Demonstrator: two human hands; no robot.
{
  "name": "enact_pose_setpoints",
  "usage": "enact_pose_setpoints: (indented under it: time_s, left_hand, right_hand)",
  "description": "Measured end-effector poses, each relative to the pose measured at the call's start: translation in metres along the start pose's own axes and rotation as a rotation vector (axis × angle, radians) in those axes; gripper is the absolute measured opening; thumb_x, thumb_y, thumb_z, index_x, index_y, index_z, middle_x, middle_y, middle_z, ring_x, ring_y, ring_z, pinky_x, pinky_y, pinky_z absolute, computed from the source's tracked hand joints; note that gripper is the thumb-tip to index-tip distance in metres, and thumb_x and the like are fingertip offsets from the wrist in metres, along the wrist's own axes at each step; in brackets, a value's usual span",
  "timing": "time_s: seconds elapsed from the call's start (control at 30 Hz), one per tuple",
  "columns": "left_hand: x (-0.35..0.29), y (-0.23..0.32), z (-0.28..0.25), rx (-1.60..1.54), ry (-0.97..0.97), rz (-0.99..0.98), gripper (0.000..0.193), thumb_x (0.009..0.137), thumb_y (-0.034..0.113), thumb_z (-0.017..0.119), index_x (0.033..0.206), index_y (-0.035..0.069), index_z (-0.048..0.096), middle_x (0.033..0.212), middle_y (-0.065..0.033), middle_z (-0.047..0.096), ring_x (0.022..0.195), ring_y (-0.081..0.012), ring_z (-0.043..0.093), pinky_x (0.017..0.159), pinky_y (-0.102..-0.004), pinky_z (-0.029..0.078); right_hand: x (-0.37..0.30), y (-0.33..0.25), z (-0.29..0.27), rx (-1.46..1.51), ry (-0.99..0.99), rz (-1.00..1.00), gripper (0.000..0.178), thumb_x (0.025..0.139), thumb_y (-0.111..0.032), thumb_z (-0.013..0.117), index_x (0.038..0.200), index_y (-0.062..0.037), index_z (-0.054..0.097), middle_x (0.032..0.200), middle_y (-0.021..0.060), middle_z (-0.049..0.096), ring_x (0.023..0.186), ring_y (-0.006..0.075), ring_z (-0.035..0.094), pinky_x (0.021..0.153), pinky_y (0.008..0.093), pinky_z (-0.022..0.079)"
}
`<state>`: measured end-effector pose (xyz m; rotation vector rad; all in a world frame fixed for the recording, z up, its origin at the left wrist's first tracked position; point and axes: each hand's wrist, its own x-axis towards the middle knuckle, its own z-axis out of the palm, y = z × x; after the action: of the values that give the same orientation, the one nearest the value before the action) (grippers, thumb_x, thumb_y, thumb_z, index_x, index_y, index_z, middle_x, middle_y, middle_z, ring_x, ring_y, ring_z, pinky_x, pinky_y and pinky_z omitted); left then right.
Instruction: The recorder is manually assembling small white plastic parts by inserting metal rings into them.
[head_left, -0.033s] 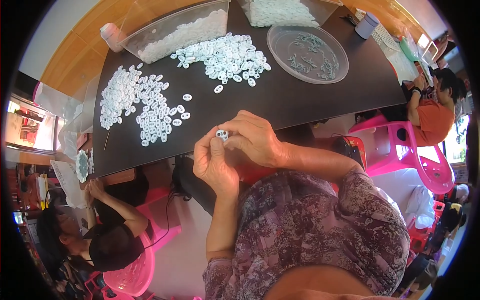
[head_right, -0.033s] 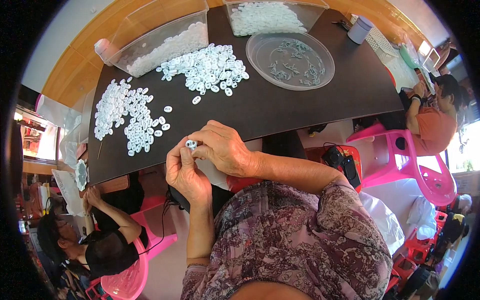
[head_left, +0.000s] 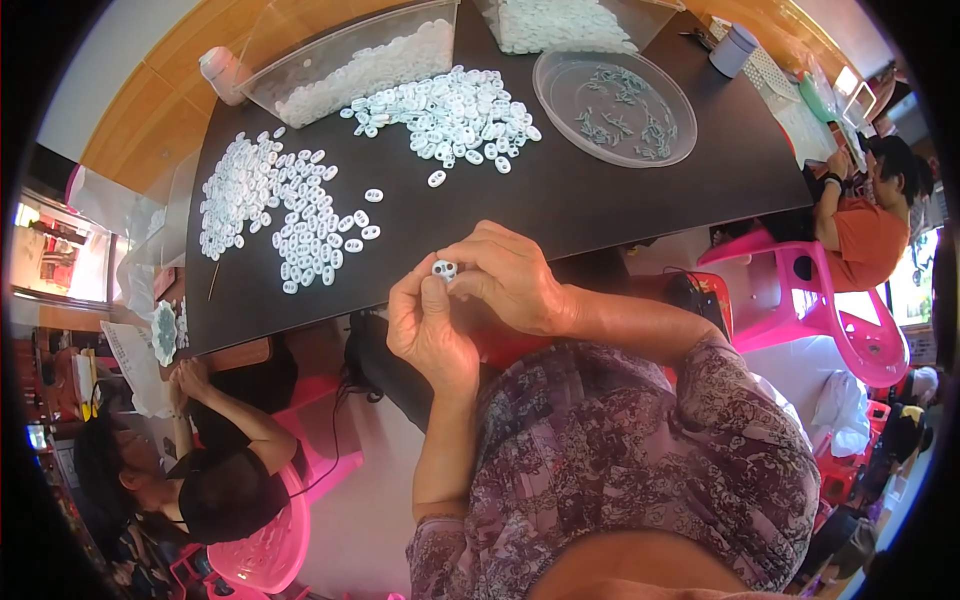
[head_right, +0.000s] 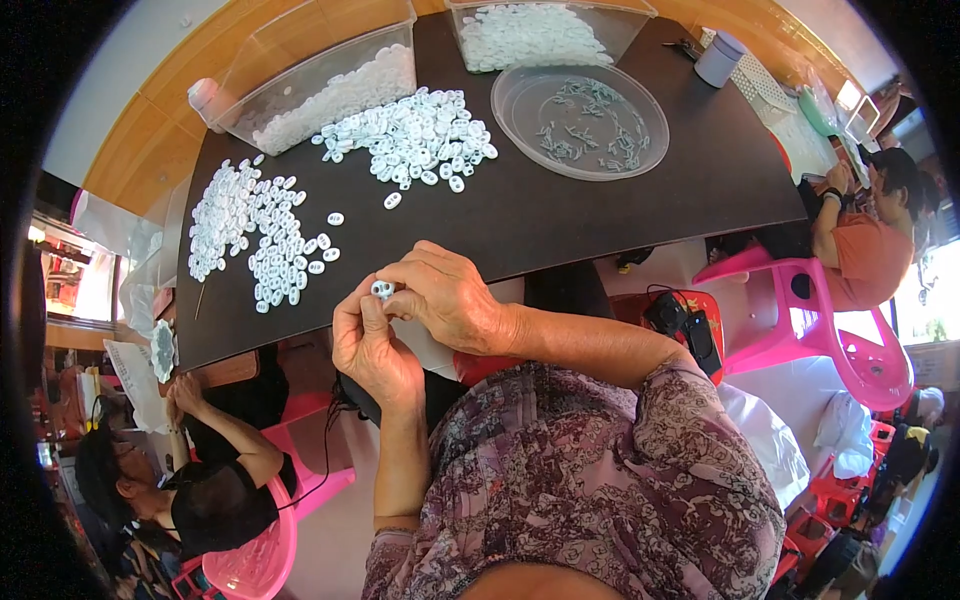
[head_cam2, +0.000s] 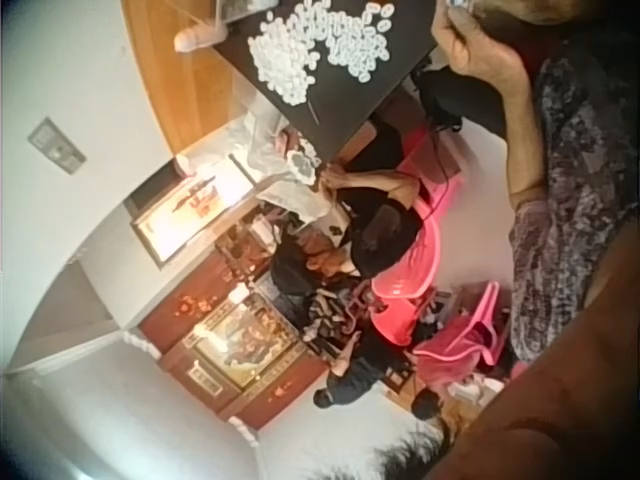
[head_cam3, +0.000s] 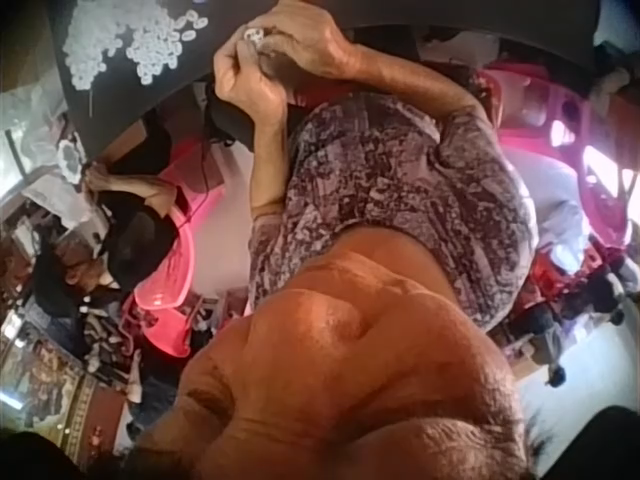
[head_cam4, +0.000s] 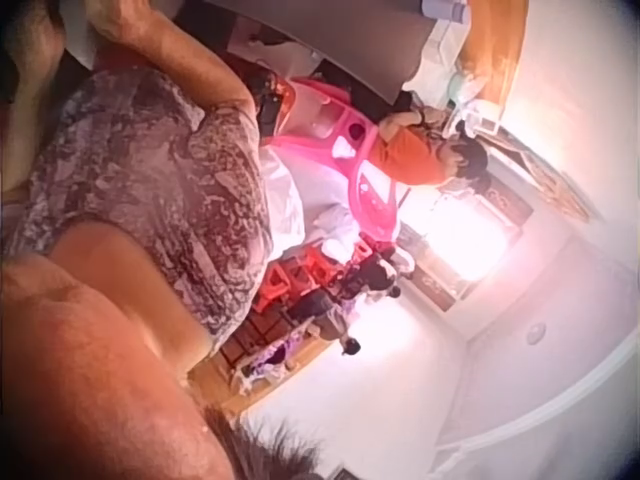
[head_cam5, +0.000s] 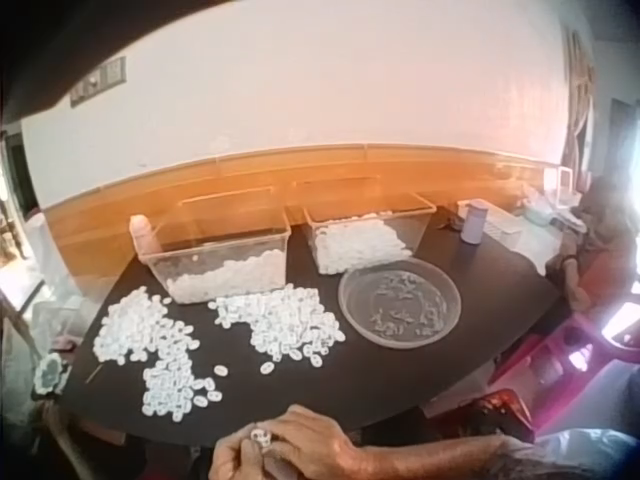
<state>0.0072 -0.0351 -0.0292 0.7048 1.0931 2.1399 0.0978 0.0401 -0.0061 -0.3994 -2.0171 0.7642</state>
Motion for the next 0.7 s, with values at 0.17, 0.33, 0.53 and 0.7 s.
enact_pose_setpoints:
  time_s: [0.17,0.33,0.53,0.7]
  left_hand:
    - [-0.005,-0.003,0.006,0.029,0.012,0.078,0.02,0.092,0.012,0.054,0.102,-0.005,0.056,0.092,-0.0052,0.057,0.082,-0.0096,0.054,0.074,-0.0233,0.046]
    - [-0.008,-0.008,0.006,0.088,0.002,0.166,0.021,0.094,0.015,0.052,0.1,-0.004,0.055,0.092,-0.0039,0.053,0.082,-0.0089,0.051,0.075,-0.0238,0.044]
    - [-0.007,-0.016,0.014,0.179,0.098,0.264,0.023,0.095,0.023,0.048,0.091,0.0,0.049,0.081,-0.0011,0.052,0.067,-0.0045,0.043,0.059,-0.0194,0.039]
    - [-0.006,-0.017,0.015,0.208,0.121,0.249,0.023,0.096,0.023,0.046,0.089,0.002,0.048,0.079,-0.0009,0.051,0.064,-0.0044,0.043,0.056,-0.0191,0.038]
  right_hand:
    - [-0.003,0.003,0.007,-0.037,0.09,-0.099,0.026,0.07,0.001,0.065,0.095,0.0021,0.058,0.079,0.0107,0.06,0.066,0.0241,0.054,0.058,0.0322,0.045]
    - [-0.002,0.002,0.011,-0.052,0.174,-0.19,0.031,0.065,0.004,0.066,0.094,0.0021,0.056,0.079,0.0121,0.059,0.062,0.0248,0.053,0.054,0.0327,0.044]
    - [-0.001,0.008,0.015,-0.091,0.182,-0.253,0.033,0.061,0.006,0.066,0.093,0.0027,0.056,0.077,0.0121,0.059,0.06,0.0247,0.052,0.051,0.0319,0.043]
    - [0.001,0.012,0.019,-0.134,0.184,-0.329,0.037,0.061,0.0,0.069,0.094,0.0,0.052,0.075,0.008,0.051,0.06,0.0229,0.048,0.052,0.032,0.04]
